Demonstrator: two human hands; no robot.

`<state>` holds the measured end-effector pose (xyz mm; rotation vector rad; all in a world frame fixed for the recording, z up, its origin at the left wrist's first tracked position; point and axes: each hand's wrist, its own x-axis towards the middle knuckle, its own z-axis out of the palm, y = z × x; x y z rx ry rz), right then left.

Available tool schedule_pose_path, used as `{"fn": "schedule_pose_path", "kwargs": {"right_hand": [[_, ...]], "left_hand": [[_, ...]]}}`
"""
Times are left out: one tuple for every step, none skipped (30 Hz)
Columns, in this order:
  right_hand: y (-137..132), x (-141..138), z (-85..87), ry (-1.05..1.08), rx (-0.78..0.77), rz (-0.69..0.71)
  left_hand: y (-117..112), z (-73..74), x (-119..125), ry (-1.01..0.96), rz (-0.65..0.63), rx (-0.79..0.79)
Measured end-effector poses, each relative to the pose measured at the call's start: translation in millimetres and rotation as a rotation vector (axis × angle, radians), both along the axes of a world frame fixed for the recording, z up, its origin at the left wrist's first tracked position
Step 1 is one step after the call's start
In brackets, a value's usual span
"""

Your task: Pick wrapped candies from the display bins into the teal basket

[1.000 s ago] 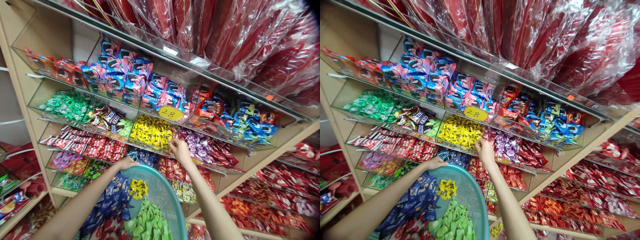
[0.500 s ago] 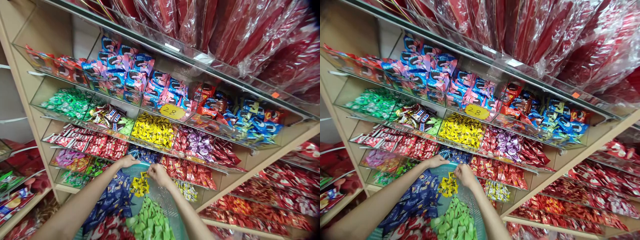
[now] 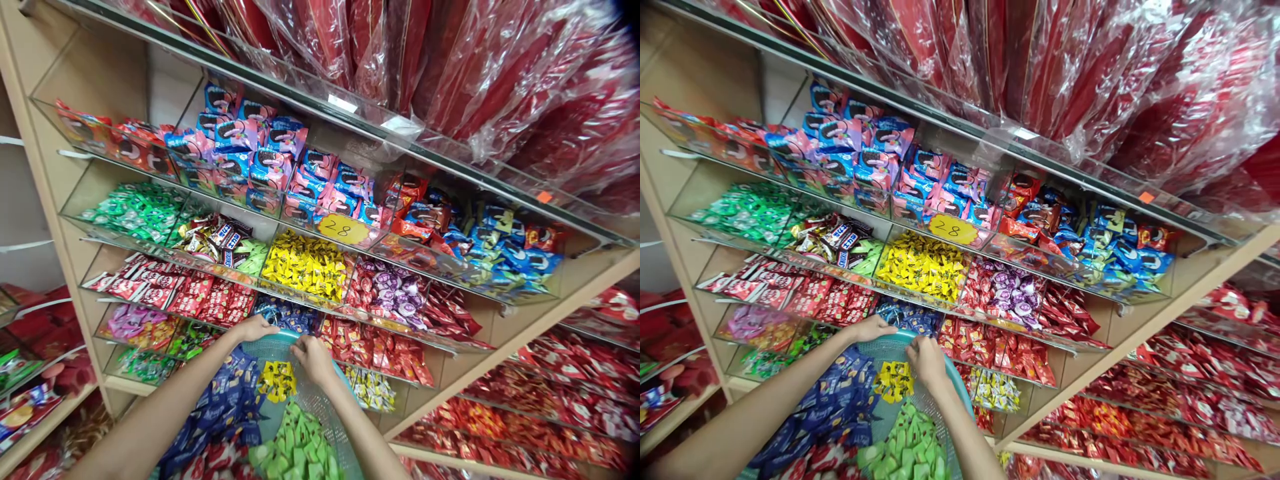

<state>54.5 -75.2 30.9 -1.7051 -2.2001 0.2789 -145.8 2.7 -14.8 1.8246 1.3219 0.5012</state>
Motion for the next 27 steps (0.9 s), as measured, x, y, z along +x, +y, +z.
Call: {"fn": "schedule_pose_path", "kwargs": {"right_hand": [[-2,-1,13.9,0.002,0.026,0.021],[-4,-1,29.0,0.006,0.049,0.052],[-6,-1,44.9,0.012,0.074,0.086],[-7,0,61.2,0.013,0.108,0.116],[-7,1,77.2,0.004,0.154,0.131],[-6,3,92.4,-0.023,0.211,0.124],[-4,5,106.4,-0.069,0.277,0.103],[-2,7,118.7,-0.13,0.345,0.075],[1,9,129.1,-0.204,0.409,0.049],[5,10,137.4,-0.282,0.464,0.032],[8,10,143.5,-0.358,0.505,0.024],[12,10,147.5,-0.425,0.532,0.022],[16,10,149.7,-0.48,0.546,0.022],[20,9,150.5,-0.523,0.55,0.021],[24,9,150.2,-0.554,0.545,0.018],[27,8,149.2,-0.575,0.535,0.014],[29,7,147.9,-0.588,0.525,0.01],[31,7,146.6,-0.597,0.514,0.006],[33,7,145.5,-0.601,0.505,0.003],[35,7,144.6,-0.603,0.499,-0.001],[36,7,143.9,-0.605,0.494,-0.004],[38,7,143.4,-0.607,0.492,-0.006],[39,8,143.0,-0.609,0.491,-0.006],[40,8,142.5,-0.609,0.492,-0.006],[41,9,142.1,-0.607,0.494,-0.005],[41,10,141.6,-0.603,0.495,-0.002],[42,11,141.3,-0.594,0.5,0.001]], "left_hand": [[0,-0.5,0,0.001,0.002,-0.004],[0,-0.6,-1,0.0,0.004,-0.008],[-1,-0.3,-1,-0.001,0.005,-0.013],[-1,0.5,-1,-0.002,0.004,-0.016],[-2,1.6,-1,-0.001,0.001,-0.017],[-2,3.0,-1,0.0,-0.002,-0.015],[-3,4.5,-1,0.004,-0.008,-0.01],[-3,6.0,-1,0.009,-0.011,-0.004],[-4,7.1,-1,0.012,-0.014,0.001],[-4,7.8,-1,0.014,-0.016,0.008],[-4,8.0,-1,0.014,-0.017,0.013],[-4,7.6,-1,0.011,-0.019,0.017],[-3,6.8,-1,0.008,-0.019,0.02],[-3,5.6,-1,0.005,-0.016,0.022],[-3,4.3,-1,0.003,-0.012,0.022],[-2,3.1,-1,0.003,-0.008,0.021],[-2,2.0,-1,0.003,-0.007,0.021],[-1,1.2,-1,0.004,-0.008,0.023],[-1,0.7,-1,0.005,-0.013,0.027],[-1,0.4,-2,0.008,-0.019,0.031],[-1,0.4,-2,0.011,-0.024,0.034],[-1,0.6,-2,0.013,-0.026,0.034],[0,0.8,-2,0.015,-0.025,0.034],[0,1.0,-2,0.015,-0.023,0.032],[-1,1.1,-2,0.012,-0.02,0.03],[-1,1.2,-2,0.007,-0.015,0.029],[-1,1.4,-2,-0.001,-0.012,0.029]]}}
